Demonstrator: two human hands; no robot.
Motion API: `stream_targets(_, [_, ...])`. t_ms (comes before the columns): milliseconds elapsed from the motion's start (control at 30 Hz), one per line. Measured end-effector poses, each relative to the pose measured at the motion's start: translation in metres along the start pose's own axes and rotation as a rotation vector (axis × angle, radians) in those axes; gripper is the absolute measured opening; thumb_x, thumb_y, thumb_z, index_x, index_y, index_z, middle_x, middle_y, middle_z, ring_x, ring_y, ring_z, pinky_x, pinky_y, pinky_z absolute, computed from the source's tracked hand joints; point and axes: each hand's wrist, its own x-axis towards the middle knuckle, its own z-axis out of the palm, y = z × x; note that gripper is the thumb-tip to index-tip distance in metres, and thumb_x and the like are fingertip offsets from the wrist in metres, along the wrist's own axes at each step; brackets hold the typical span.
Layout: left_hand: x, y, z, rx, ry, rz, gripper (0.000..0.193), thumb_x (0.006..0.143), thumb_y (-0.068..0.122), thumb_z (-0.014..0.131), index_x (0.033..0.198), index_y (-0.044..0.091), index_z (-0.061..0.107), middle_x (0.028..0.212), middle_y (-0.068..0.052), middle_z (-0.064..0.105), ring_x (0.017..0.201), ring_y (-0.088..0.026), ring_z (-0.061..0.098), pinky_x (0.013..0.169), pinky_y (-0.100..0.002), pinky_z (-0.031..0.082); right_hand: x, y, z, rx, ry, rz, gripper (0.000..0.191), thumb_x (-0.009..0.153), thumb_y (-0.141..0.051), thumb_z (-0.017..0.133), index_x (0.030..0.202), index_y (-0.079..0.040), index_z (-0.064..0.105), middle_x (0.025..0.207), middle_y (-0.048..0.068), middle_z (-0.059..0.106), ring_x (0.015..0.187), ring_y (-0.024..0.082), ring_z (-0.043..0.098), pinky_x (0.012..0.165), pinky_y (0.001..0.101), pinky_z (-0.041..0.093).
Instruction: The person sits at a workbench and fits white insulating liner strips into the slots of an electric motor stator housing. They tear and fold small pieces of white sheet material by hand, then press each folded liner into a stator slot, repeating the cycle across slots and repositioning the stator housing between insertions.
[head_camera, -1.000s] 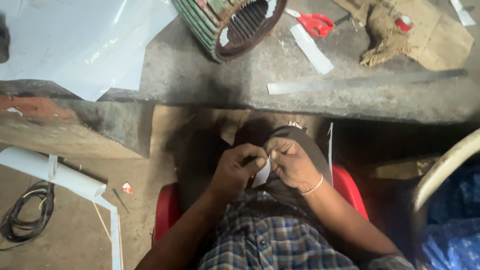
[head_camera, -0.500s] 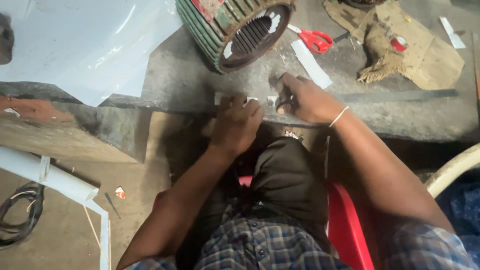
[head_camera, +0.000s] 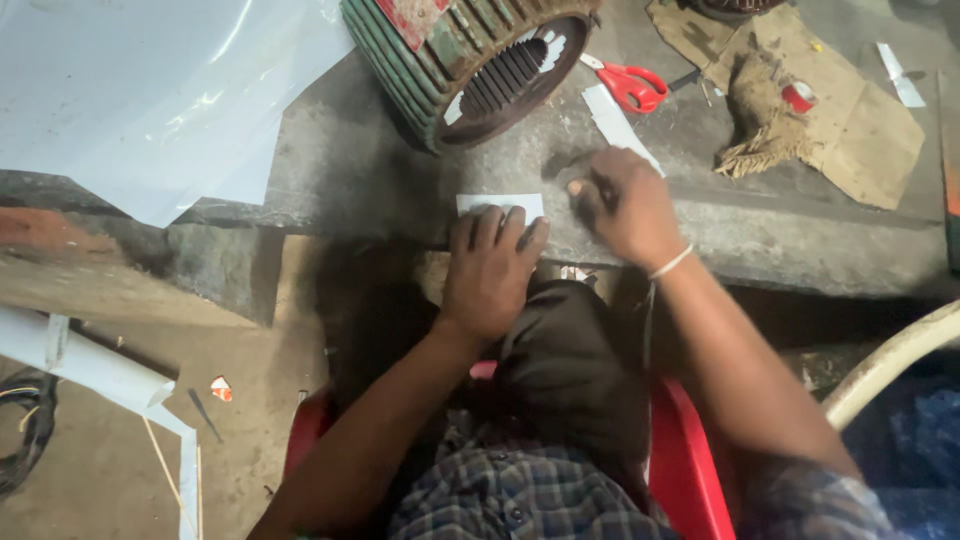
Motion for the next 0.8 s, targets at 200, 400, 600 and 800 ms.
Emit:
stream_targets(200, [0.000,-0.008,0.010,-0.068,0.045,0.018,0.044,0.094,0.024,0.052,0.134,0.012,0.064,0.130,-0.012,0.059,0.121,-0.033,0.051,0.108,-0.050,0.036,-0.015,-0.012,0.010,0.284,0.041,-0.364,0.030,0.086,-0.002,0.072,0.115,-0.007,0.075,0.094,0.013,0.067,0.091,0.032,0.061,0.082,0.0404,0.051])
stream_targets(400, [0.000,-0.014,0.015,-0.152,0.069,0.055,0.049,0.094,0.035,0.054,0.132,0.005,0.063,0.127,-0.015,0.059,0.117,-0.035,0.052,0.104,-0.051,0.036,0.000,-0.008,0.016,0.309,-0.011,-0.368,0.037,0.085,0.001,0.070,0.120,-0.007,0.075,0.097,0.013,0.069,0.089,0.031,0.061,0.086,0.0412,0.051])
stream_targets(600, [0.001,-0.015,0.011,-0.174,0.084,0.030,0.044,0.096,0.028,0.054,0.132,0.007,0.065,0.130,-0.014,0.059,0.121,-0.035,0.052,0.108,-0.049,0.037,0.021,-0.009,0.030,0.209,0.142,-0.328,0.030,0.088,-0.003,0.074,0.118,-0.005,0.075,0.099,0.014,0.071,0.091,0.034,0.061,0.084,0.0432,0.049])
stream_targets(800, [-0.002,-0.015,0.017,-0.151,0.151,0.023,0.040,0.095,0.020,0.053,0.133,0.009,0.064,0.132,-0.017,0.060,0.127,-0.036,0.051,0.108,-0.050,0.038,0.009,-0.004,0.029,0.206,0.126,-0.338,0.025,0.090,-0.007,0.075,0.115,-0.006,0.076,0.091,0.015,0.067,0.085,0.033,0.059,0.078,0.0442,0.048])
